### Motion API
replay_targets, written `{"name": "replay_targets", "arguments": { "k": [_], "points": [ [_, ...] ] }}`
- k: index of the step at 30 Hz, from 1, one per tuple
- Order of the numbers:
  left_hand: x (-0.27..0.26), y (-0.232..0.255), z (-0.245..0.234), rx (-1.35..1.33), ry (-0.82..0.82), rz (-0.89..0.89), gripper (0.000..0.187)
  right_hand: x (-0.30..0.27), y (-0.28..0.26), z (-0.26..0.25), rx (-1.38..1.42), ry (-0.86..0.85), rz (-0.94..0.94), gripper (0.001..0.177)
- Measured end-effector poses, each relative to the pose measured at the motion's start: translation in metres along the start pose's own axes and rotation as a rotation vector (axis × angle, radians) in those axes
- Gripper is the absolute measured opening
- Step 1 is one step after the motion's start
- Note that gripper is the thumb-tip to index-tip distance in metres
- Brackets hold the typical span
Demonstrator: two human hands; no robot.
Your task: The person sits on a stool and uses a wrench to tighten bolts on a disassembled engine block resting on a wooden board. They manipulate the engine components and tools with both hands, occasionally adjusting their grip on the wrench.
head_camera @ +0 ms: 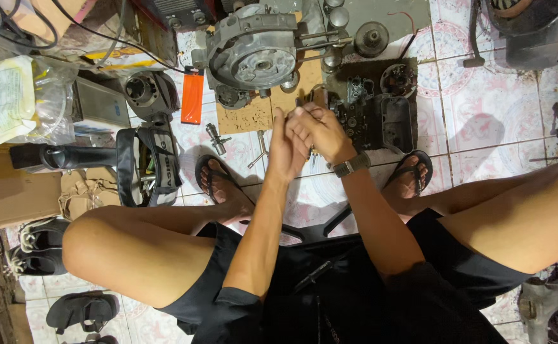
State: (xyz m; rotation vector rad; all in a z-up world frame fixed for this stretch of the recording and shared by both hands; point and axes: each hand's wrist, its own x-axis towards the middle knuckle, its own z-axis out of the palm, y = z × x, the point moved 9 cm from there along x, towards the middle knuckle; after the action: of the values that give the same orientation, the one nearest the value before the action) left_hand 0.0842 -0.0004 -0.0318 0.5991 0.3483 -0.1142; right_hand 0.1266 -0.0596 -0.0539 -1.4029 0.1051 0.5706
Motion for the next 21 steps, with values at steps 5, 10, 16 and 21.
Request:
{"name": "replay_targets", "arguments": {
  "k": [5,10,16,21],
  "points": [
    [-0.003,-0.009,0.008,0.071,0.098,0.03,0.061,0.002,0.01,-0.009,-0.089,0.021,-0.026,0.028],
    [-0.019,0.0,0.031,0.267,0.186,0.022,0.064,0.001,0.001,-0.008,-0.338,0.036,-0.017,0.04],
    [-0.044,0.017,0.054,0.559,0.316,0.004,0.072,0.001,0.019,-0.005,-0.478,0.086,-0.11,0.035],
    [-0.059,0.031,0.068,0.724,0.283,0.149,0.088,0.004,0.016,-0.005,-0.184,-0.02,-0.25,0.039]
  ]
}}
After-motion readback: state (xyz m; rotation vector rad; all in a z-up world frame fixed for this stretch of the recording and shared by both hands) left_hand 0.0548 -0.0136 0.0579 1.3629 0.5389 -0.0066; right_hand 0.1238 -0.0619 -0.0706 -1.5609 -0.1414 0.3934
